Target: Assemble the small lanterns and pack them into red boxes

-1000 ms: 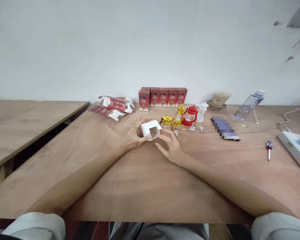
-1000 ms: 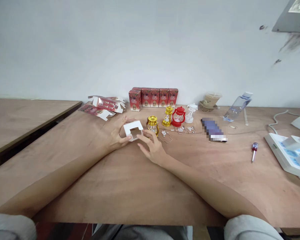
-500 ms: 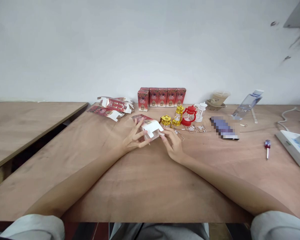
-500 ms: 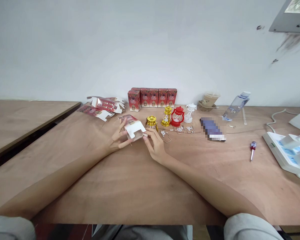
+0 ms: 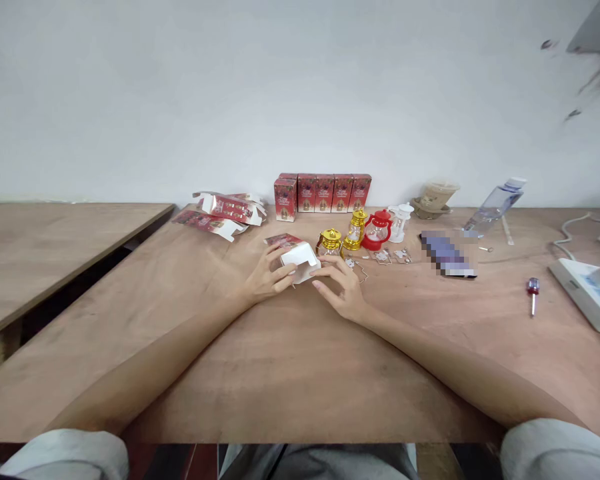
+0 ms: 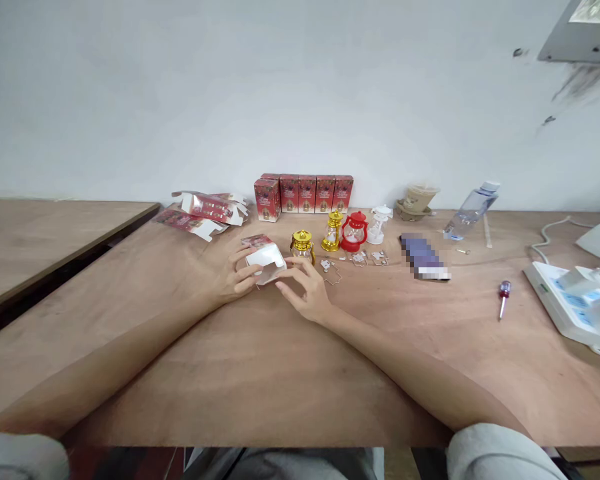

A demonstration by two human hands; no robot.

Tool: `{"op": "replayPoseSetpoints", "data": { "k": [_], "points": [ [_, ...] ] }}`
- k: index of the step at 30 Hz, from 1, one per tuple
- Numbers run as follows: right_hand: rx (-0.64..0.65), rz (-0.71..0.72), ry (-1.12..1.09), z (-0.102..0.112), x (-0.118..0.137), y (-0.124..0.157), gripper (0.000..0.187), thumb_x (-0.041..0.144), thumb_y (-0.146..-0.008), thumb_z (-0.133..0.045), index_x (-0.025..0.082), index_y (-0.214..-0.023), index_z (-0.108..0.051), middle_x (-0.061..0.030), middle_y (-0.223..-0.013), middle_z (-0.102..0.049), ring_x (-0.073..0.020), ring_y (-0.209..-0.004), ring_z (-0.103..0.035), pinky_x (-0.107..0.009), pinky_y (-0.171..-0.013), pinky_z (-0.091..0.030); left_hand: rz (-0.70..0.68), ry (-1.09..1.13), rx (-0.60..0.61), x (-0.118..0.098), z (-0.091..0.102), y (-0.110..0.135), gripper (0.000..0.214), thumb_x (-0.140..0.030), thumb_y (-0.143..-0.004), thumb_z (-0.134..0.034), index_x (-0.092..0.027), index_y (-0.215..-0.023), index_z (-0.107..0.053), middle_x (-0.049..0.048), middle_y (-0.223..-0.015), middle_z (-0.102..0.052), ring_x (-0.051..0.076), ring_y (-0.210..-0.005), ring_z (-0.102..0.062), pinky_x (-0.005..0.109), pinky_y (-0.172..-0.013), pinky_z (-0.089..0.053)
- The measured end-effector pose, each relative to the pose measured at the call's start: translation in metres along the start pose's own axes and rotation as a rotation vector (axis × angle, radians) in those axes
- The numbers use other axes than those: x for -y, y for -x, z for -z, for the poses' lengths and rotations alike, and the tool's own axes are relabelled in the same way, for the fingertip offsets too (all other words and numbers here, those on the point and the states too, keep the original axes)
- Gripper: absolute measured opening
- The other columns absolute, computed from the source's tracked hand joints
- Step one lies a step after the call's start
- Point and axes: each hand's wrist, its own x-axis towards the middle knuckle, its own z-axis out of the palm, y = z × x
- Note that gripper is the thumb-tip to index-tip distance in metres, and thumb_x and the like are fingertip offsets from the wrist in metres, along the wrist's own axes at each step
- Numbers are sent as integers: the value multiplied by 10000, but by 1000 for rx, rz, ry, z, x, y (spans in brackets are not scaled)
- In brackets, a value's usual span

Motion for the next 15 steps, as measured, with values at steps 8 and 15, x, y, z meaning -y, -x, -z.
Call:
{"op": "replayPoseSetpoints", "data": {
  "k": [8, 15],
  "points": [
    [41, 154, 38, -2, 0, 1, 44, 208, -859, -578, 227, -886, -607, -109, -1121, -595, -208, -1059, -616, -396, -910, -532, -156, -298, -139, -12, 10, -12, 204, -102, -834, -610, -199, -1007, -565, 43, -1051, -647, 280, -1342, -380, 485, -982, -501],
    [160, 143, 58, -3, -1, 3, 96, 237, -904, -527, 242, -943, -615, -54, -1047, -697, -217, -1199, -561, -413, -997, -481, -97, -341, -1, -12, 10, -6, 462, -184, -884, -583, -285, -1321, -473, 57, -1252, -625, 232, -1265, -491, 449, -1067, -433]
  ]
}}
